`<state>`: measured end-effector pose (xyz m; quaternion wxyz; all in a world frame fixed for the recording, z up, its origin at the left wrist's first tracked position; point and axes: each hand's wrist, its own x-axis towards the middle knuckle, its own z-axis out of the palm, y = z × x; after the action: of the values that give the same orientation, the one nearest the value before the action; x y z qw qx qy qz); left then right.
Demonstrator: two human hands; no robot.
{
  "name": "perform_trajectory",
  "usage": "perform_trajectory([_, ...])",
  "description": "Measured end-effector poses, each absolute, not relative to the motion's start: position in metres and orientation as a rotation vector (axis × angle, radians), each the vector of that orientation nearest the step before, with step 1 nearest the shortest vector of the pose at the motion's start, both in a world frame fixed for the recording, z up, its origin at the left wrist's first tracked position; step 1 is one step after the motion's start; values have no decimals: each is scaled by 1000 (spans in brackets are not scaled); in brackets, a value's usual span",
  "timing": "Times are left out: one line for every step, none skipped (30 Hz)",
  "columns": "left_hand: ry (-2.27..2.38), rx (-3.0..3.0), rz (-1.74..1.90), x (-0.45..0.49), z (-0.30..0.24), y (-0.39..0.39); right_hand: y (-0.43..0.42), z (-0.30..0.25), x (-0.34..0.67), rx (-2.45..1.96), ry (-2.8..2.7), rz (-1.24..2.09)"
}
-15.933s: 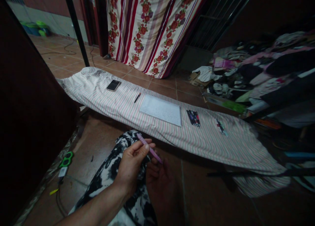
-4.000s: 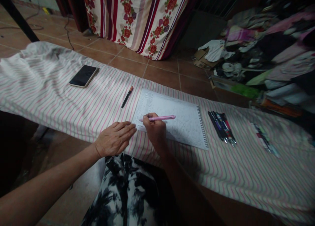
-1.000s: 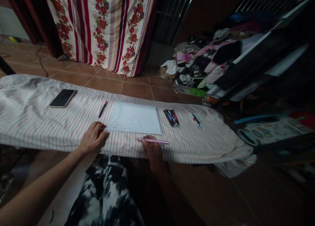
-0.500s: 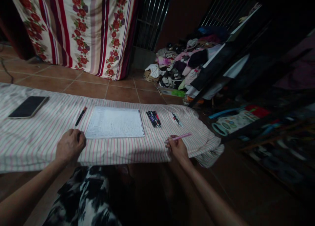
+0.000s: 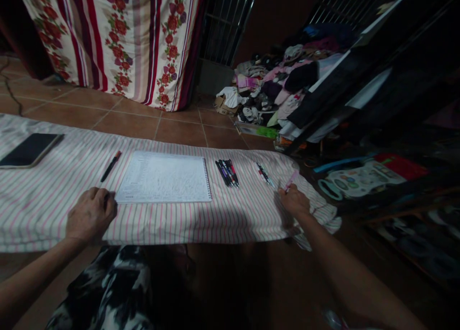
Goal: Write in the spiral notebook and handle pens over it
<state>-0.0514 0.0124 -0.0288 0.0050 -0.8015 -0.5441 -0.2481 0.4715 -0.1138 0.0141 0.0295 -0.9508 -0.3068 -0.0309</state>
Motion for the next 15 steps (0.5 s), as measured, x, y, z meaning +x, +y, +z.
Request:
perform_trajectory([-1709, -2457, -729, -51, -28, 12, -113, 12, 476, -2948, -937, -100])
perform_trajectory([-1703, -2427, -693, -50, -28, 12, -113, 11, 480, -2959, -930, -105])
perform_trajectory([-1705, -2383, -652, -49, -27, 12, -113, 9, 483, -2965, -926, -110])
perform_trajectory([-1695, -2379, -621, -48, -27, 12, -113, 7, 486, -2967, -925, -113])
perform_trajectory([-1693, -2374, -600, -47, -27, 12, -112, 6, 488, -2967, -924, -118])
perform_trajectory([-1695, -2371, -579, -47, -27, 13, -112, 4, 490, -2964, -921, -123])
perform_trajectory([-1698, -2367, -559, -47, -28, 13, -111, 2, 492, -2960, -916, -129])
perform_trajectory([-1697, -2368, -538, -47, -29, 13, -110, 1, 494, -2955, -910, -137])
perform_trajectory([-1697, -2367, -520, -48, -29, 14, -108, -1, 495, -2949, -902, -145])
perform_trajectory([-1700, -2363, -506, -49, -30, 14, -107, -2, 497, -2942, -893, -152])
perform_trajectory([-1704, -2359, -495, -49, -32, 15, -105, -4, 499, -2934, -884, -160])
perform_trajectory([-1710, -2351, -493, -50, -33, 15, -102, -5, 501, -2926, -875, -166])
perform_trajectory([-1716, -2350, -500, -50, -33, 16, -100, -6, 503, -2917, -866, -172])
perform_trajectory([-1721, -2354, -515, -51, -34, 16, -98, -7, 505, -2909, -856, -176])
perform_trajectory([-1722, -2367, -540, -50, -34, 17, -96, -8, 506, -2901, -846, -178])
